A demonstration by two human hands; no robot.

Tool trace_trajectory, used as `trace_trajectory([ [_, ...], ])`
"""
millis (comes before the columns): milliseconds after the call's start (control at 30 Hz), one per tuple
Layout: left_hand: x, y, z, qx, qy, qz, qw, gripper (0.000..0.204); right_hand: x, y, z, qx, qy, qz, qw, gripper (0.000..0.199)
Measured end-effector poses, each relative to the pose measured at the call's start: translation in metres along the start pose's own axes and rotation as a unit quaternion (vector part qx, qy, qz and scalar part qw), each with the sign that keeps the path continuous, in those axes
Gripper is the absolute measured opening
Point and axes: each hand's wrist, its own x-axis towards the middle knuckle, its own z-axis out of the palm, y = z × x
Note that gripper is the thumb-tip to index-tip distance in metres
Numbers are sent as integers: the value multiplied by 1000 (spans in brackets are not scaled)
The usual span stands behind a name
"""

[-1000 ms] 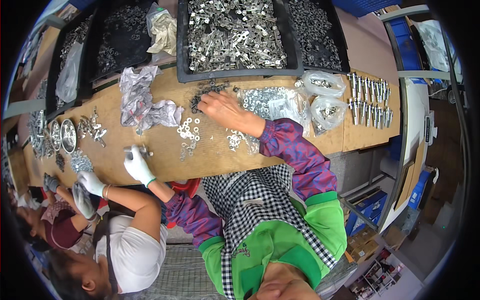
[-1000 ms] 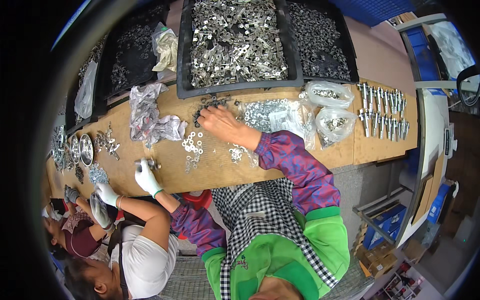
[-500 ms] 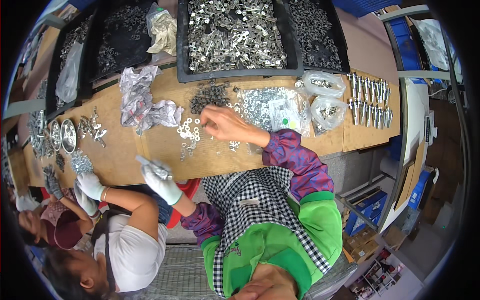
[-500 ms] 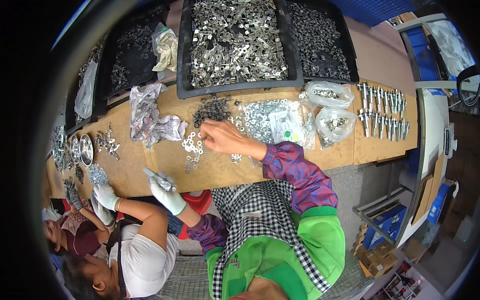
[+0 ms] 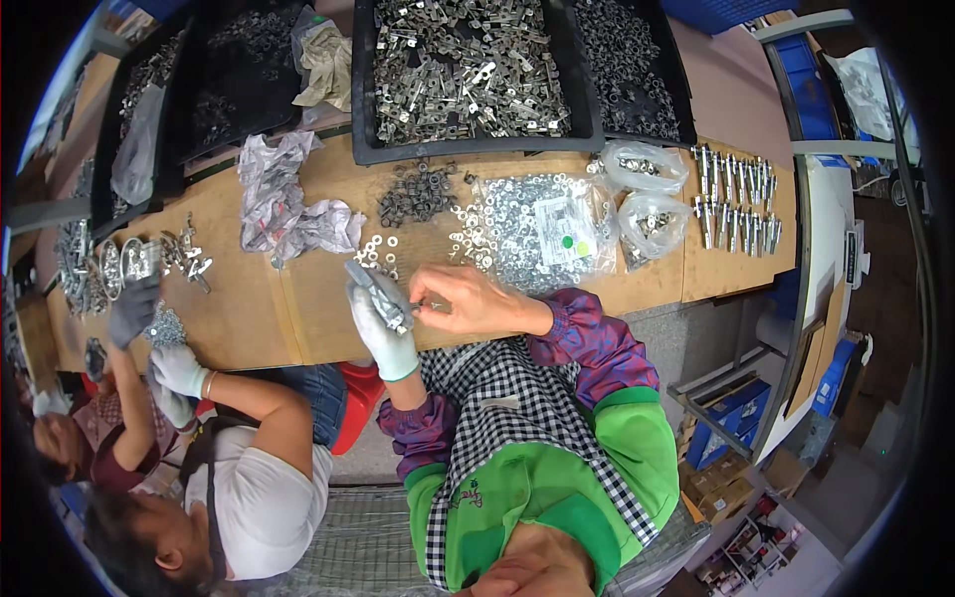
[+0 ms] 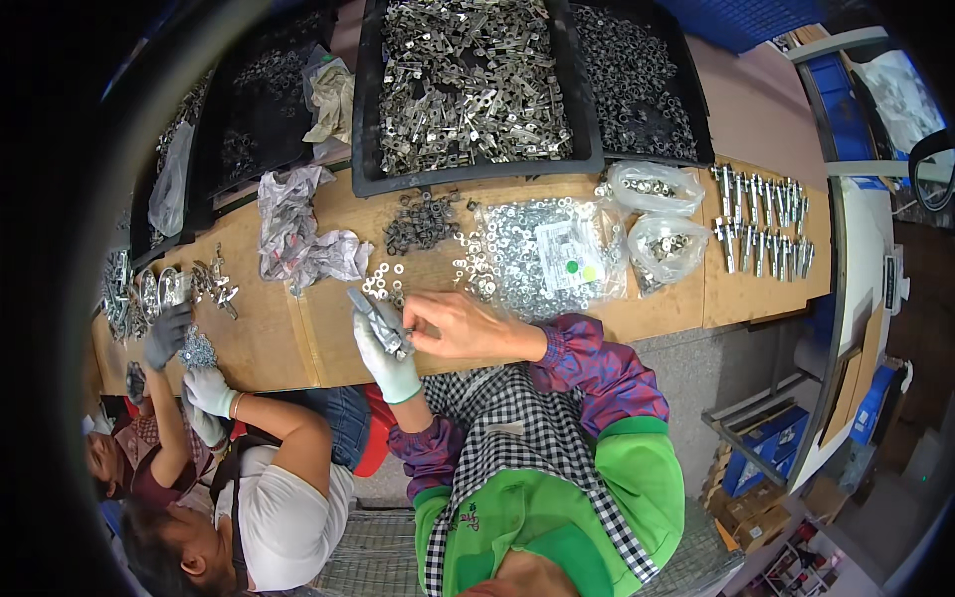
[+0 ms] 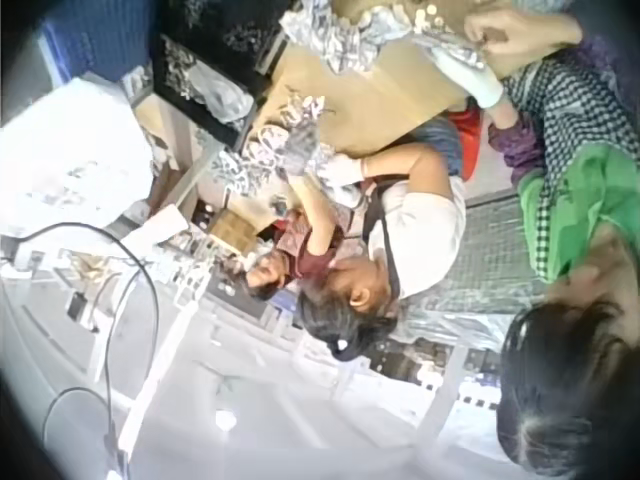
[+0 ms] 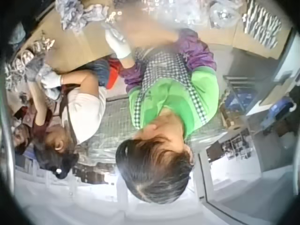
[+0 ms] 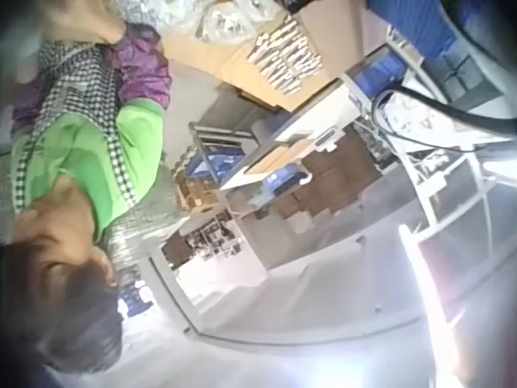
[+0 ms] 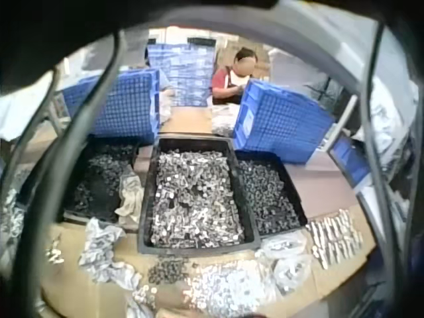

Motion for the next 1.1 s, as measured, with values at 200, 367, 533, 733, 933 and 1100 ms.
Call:
trace_trajectory([
  [200, -5, -3, 0, 45, 4, 14, 999, 35, -7, -2, -2, -2, -11, -12, 1000, 17],
  [367, -10, 4, 16, 111, 39, 49, 992, 38, -8, 0, -1, -14, 7, -19, 1000, 18],
  [533, -9, -8, -8, 100, -10, 18, 995, 45, -9, -1, 4, -110, 71, -83, 988, 14],
  [733, -8, -18, -9, 95, 46, 32, 994, 46, -8, 10, 17, -107, 91, -128, 982, 18],
  [933, -8, -17, -14, 89, -7, 41, 995, 43, -14, -1, 12, -181, 76, -141, 970, 16],
  [1100, -12, -8, 7, 92, 8, 25, 995, 46, -20, 9, 19, -125, 80, -142, 979, 16],
])
